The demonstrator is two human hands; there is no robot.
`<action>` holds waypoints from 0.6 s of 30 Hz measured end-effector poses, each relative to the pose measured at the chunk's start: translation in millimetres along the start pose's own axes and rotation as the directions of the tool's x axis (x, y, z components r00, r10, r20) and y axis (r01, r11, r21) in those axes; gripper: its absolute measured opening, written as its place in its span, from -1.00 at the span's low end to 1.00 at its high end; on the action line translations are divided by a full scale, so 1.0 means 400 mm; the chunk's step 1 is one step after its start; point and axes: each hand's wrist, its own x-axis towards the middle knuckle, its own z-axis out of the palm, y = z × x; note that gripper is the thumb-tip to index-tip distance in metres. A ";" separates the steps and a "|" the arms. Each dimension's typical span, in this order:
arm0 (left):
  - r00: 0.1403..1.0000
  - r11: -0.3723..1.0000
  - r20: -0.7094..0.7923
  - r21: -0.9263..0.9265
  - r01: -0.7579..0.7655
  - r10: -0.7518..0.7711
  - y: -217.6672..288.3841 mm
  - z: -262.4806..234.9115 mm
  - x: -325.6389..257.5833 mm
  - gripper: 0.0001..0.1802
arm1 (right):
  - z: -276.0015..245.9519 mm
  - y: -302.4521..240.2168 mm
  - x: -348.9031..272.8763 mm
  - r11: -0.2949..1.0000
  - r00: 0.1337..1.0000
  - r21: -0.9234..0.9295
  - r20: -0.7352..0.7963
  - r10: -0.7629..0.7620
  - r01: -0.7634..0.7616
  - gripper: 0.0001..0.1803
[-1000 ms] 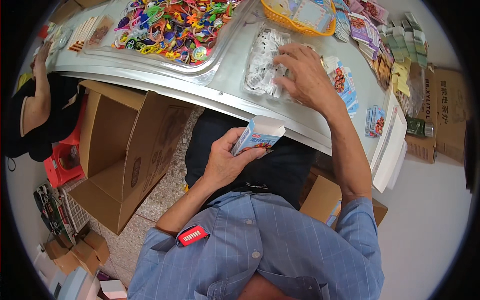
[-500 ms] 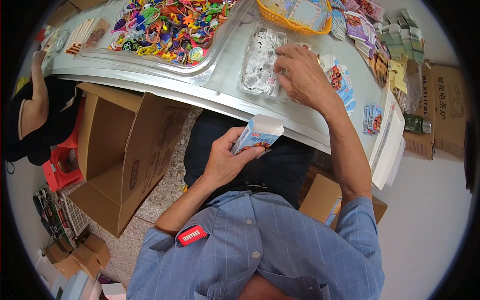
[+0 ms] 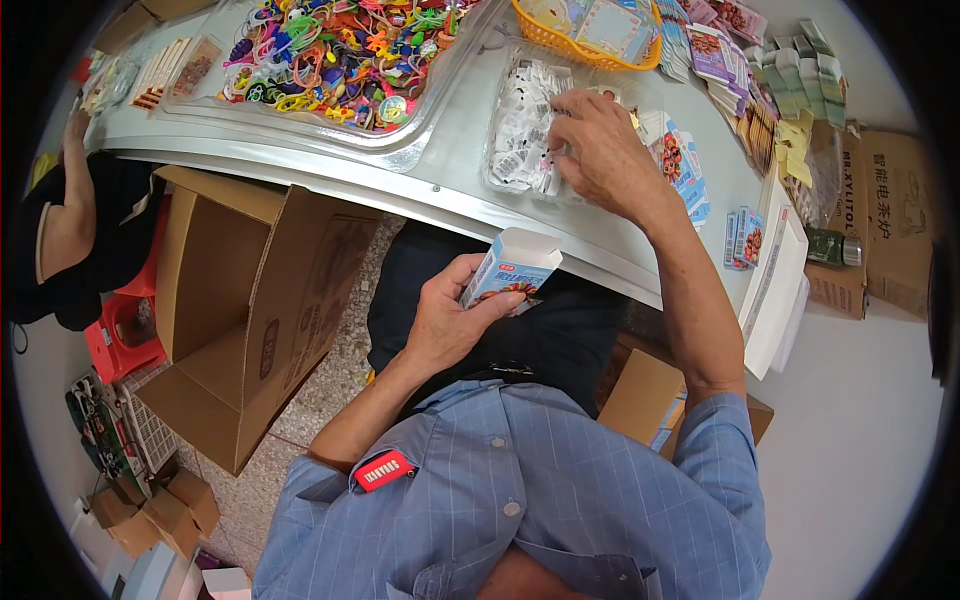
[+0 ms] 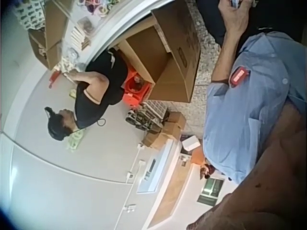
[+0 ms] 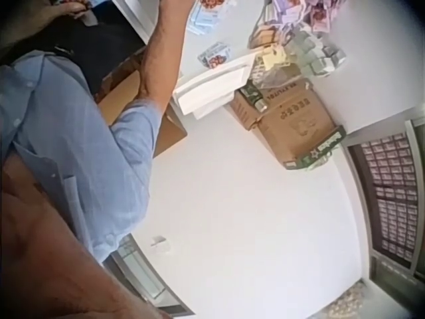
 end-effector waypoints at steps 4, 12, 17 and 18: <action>1.000 1.000 0.001 -0.026 0.003 -0.003 0.011 0.003 0.001 -0.57 | -0.005 0.016 -0.002 0.999 1.000 0.044 -0.002 -0.013 0.013 -0.90; 0.999 0.998 -0.026 -0.049 -0.034 0.032 0.011 -0.003 0.000 -0.60 | -0.087 0.019 -0.018 0.931 0.991 0.362 -0.099 0.090 -0.048 -0.89; 0.998 0.995 -0.042 -0.084 -0.055 0.051 0.028 0.003 0.009 -0.60 | -0.112 0.030 -0.058 0.728 0.974 0.663 0.015 0.224 -0.178 -0.87; 0.997 0.995 -0.044 -0.081 -0.065 0.061 0.029 0.004 0.012 -0.60 | -0.110 0.026 -0.069 0.635 0.973 0.756 0.007 0.232 -0.157 -0.88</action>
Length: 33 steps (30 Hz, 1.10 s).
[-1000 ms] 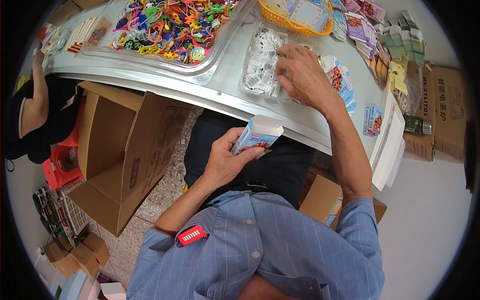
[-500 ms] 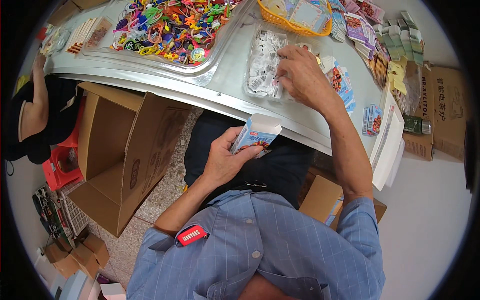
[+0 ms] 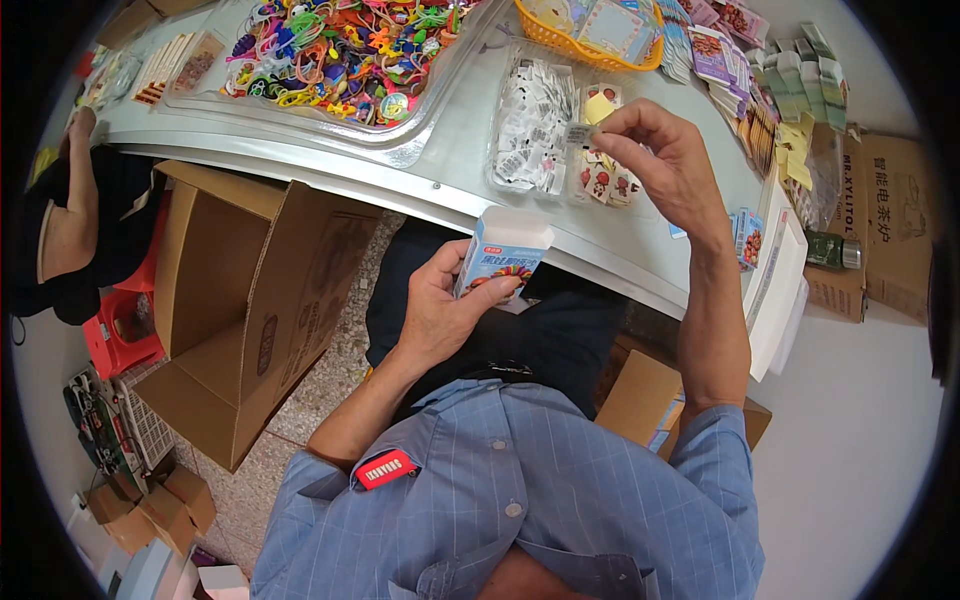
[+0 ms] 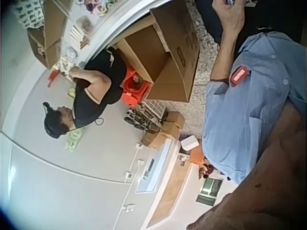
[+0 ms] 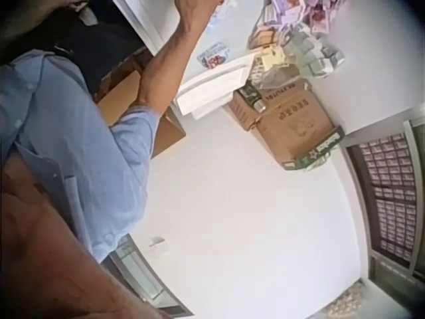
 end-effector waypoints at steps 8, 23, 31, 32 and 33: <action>1.000 1.000 0.004 0.016 -0.003 0.003 -0.004 0.022 0.008 -0.61 | 0.030 -0.066 -0.095 0.996 0.995 0.089 0.092 -0.036 0.028 -0.94; 0.991 0.960 0.062 0.247 -0.134 0.122 -0.039 0.045 -0.006 -0.58 | 0.025 -0.045 -0.153 0.953 0.967 -0.288 -0.203 -0.156 0.093 -0.76; 0.996 0.977 0.067 0.200 -0.073 0.061 -0.042 0.042 -0.007 -0.55 | -0.040 0.130 -0.038 0.524 0.968 -0.844 -0.023 -0.251 0.116 -0.83; 0.996 0.977 0.057 0.199 -0.075 0.065 -0.041 0.040 -0.009 -0.55 | -0.045 0.133 -0.037 0.526 0.977 -0.840 0.018 -0.212 0.130 -0.83; 0.997 0.976 0.049 0.203 -0.074 0.065 -0.041 0.037 -0.012 -0.55 | -0.049 0.136 -0.036 0.528 0.983 -0.837 0.058 -0.172 0.142 -0.84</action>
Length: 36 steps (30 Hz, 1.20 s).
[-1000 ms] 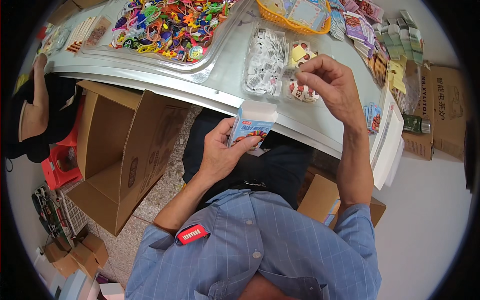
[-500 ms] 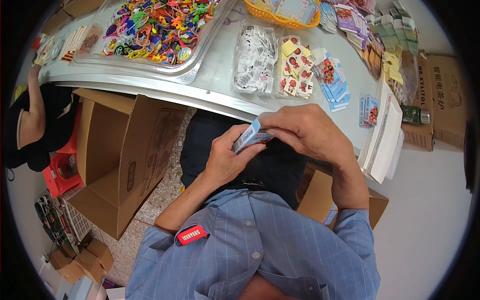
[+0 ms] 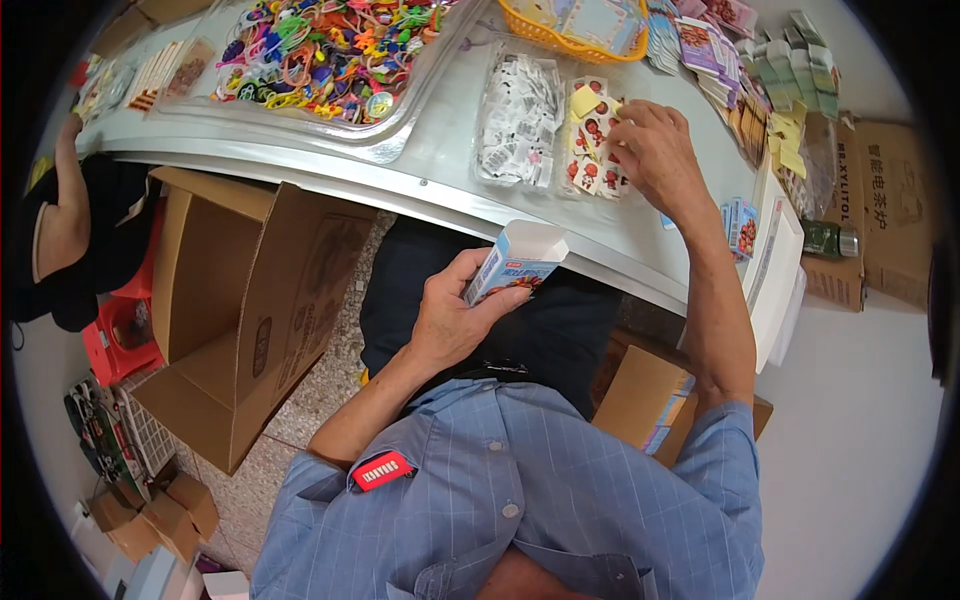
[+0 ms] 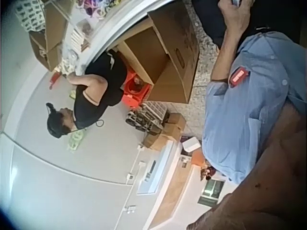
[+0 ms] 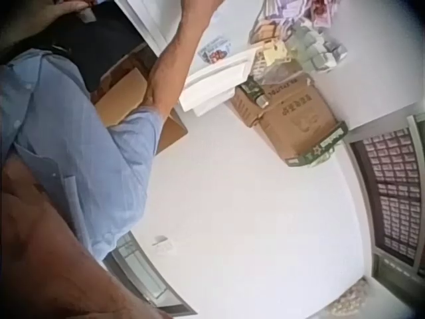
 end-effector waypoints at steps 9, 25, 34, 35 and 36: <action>0.999 0.998 0.009 -0.046 0.033 -0.032 -0.008 -0.015 0.000 -0.56 | -0.021 0.017 -0.010 0.968 0.970 0.253 -0.236 0.064 -0.002 -0.85; 0.999 0.994 0.023 -0.106 0.034 -0.032 -0.016 -0.012 -0.005 -0.56 | 0.008 -0.015 -0.003 0.999 0.998 0.000 -0.052 -0.047 0.047 -0.77; 0.999 0.995 0.024 -0.095 0.036 -0.034 -0.023 -0.018 -0.002 -0.56 | -0.052 0.010 -0.002 0.997 0.998 0.063 -0.057 -0.040 0.044 -0.83; 0.999 0.995 0.020 -0.094 0.037 -0.035 -0.022 -0.019 -0.002 -0.56 | -0.067 0.005 -0.001 0.995 0.987 0.099 -0.161 -0.019 0.035 -0.83; 0.999 0.992 0.021 -0.119 0.030 -0.028 -0.022 -0.019 -0.002 -0.56 | -0.081 -0.002 -0.003 0.990 0.965 0.135 -0.262 0.007 0.029 -0.83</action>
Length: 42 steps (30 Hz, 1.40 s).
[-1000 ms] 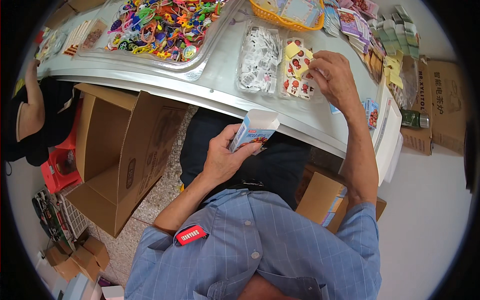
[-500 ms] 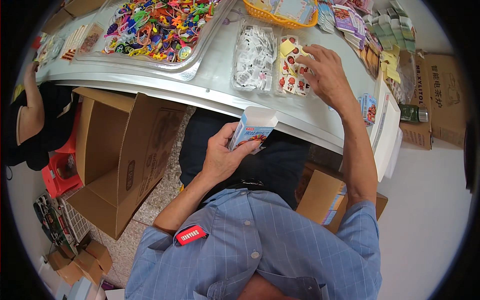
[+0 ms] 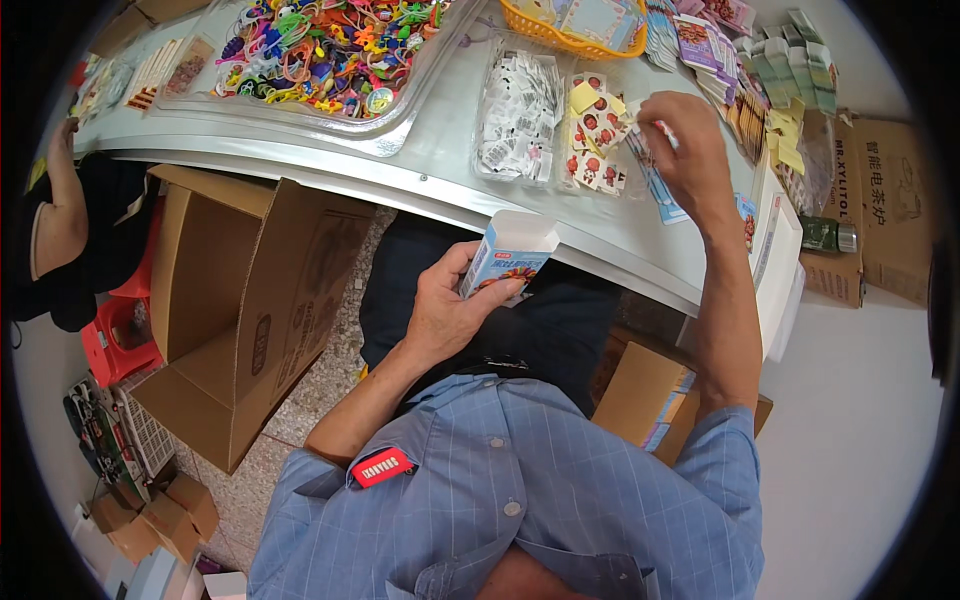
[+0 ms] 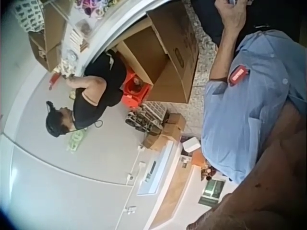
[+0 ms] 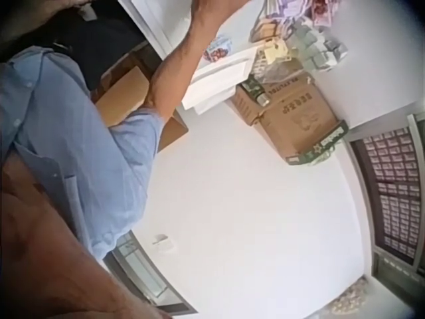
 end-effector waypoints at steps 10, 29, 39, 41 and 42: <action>1.000 1.000 -0.011 -0.016 -0.027 0.027 0.006 0.001 0.005 -0.55 | -0.043 -0.250 -0.077 0.810 0.999 0.587 -0.044 0.025 0.006 -0.77; 0.979 0.968 -0.141 0.221 -0.114 0.148 0.019 -0.079 -0.012 -0.60 | -0.034 -0.316 0.238 0.850 0.979 0.523 0.138 -0.147 0.054 -0.74; 0.973 0.987 -0.216 0.150 -0.052 0.084 0.013 -0.139 -0.029 -0.61 | 0.295 -0.433 0.557 0.917 0.580 0.067 0.756 -0.304 0.392 -0.82; 0.964 0.992 -0.252 0.118 -0.054 0.083 0.006 -0.155 -0.034 -0.61 | 0.308 -0.431 0.552 0.910 0.605 0.068 0.727 -0.326 0.408 -0.86; 0.964 0.992 -0.254 0.115 -0.052 0.080 0.006 -0.162 -0.035 -0.61 | 0.306 -0.421 0.558 0.910 0.601 0.070 0.729 -0.327 0.409 -0.86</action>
